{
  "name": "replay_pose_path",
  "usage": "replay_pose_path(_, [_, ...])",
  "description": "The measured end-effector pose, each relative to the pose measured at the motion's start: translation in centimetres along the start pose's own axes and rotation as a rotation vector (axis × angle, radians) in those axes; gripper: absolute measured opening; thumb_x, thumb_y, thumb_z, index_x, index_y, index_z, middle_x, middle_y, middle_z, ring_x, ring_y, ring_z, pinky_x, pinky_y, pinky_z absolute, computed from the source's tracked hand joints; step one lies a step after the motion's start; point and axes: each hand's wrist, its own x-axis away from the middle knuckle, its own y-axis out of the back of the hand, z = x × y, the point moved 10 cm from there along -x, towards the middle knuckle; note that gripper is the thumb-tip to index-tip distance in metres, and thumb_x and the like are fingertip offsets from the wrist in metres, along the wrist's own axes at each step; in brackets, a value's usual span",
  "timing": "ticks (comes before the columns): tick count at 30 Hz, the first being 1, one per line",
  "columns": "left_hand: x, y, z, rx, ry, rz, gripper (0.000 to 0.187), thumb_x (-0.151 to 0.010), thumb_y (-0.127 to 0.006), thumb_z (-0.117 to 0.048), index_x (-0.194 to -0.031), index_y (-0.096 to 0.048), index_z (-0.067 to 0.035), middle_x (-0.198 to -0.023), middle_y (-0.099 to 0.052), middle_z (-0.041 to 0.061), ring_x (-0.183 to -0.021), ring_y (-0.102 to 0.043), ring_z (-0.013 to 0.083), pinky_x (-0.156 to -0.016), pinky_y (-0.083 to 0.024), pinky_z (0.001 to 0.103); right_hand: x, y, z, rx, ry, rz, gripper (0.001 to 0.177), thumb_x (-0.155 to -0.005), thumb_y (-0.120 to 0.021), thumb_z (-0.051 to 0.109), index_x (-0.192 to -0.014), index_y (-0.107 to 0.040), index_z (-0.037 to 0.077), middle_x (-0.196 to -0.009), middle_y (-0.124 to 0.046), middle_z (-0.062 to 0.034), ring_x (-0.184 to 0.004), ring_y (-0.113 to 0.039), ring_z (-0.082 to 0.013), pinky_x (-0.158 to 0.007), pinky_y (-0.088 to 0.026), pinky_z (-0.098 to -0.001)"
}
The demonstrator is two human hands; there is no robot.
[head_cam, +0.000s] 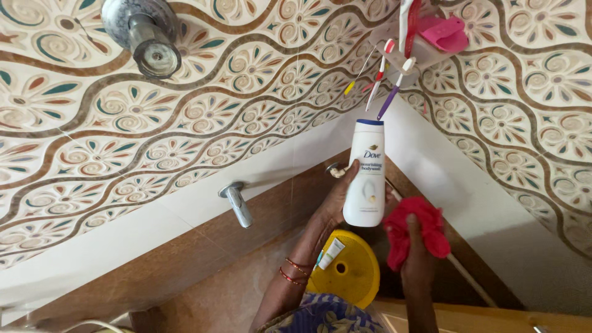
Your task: The person wipes a pink tube and a white bottle with a red cloth, then places the items onto a wall-mounted wire shelf in a bathroom.
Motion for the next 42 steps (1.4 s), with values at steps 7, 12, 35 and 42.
replay_pose_path(7, [-0.2, 3.0, 3.8, -0.055, -0.118, -0.119, 0.070, -0.111, -0.048, -0.059, -0.153, -0.046, -0.003, -0.134, -0.061, 0.016, -0.118, -0.063, 0.0262, -0.098, -0.056, 0.039, 4.8, -12.2, 6.4, 1.188, 0.851, 0.246, 0.048, -0.100, -0.055, 0.024, -0.146, -0.052, 0.014, -0.156, -0.039, -0.0226, -0.144, -0.039, -0.0435, -0.116, -0.035, -0.0606])
replay_pose_path(12, [-0.6, 3.2, 5.8, -0.158, -0.070, -0.236, 0.060, -0.107, -0.048, -0.049, -0.158, -0.038, -0.017, -0.143, -0.056, 0.008, -0.124, -0.057, 0.0179, -0.102, -0.052, 0.031, -1.4, -14.9, 11.0, 1.117, 0.836, 0.180, 0.039, -0.109, -0.054, 0.022, -0.147, -0.056, 0.011, -0.161, -0.035, -0.0226, -0.147, -0.037, -0.0452, -0.121, -0.034, -0.0607])
replay_pose_path(35, [-1.6, 3.1, 5.1, 0.118, -0.068, -0.144, 0.063, -0.115, -0.046, -0.056, -0.156, -0.039, -0.010, -0.139, -0.060, 0.007, -0.120, -0.060, 0.0196, -0.102, -0.051, 0.035, -3.1, -16.0, 11.8, 1.013, 0.812, 0.231, 0.042, -0.107, -0.058, 0.022, -0.146, -0.055, 0.009, -0.160, -0.038, -0.0242, -0.145, -0.041, -0.0451, -0.122, -0.035, -0.0546])
replay_pose_path(42, [-1.3, 2.7, 3.6, 0.328, 0.050, -0.069, 0.076, -0.103, -0.047, -0.069, -0.140, -0.050, -0.003, -0.125, -0.068, 0.016, -0.113, -0.067, 0.0309, -0.102, -0.056, 0.043, 6.3, -15.5, 7.0, 1.273, 0.964, 0.210, 0.045, -0.091, -0.066, 0.022, -0.135, -0.063, 0.017, -0.154, -0.040, -0.0225, -0.142, -0.037, -0.0473, -0.120, -0.030, -0.0659])
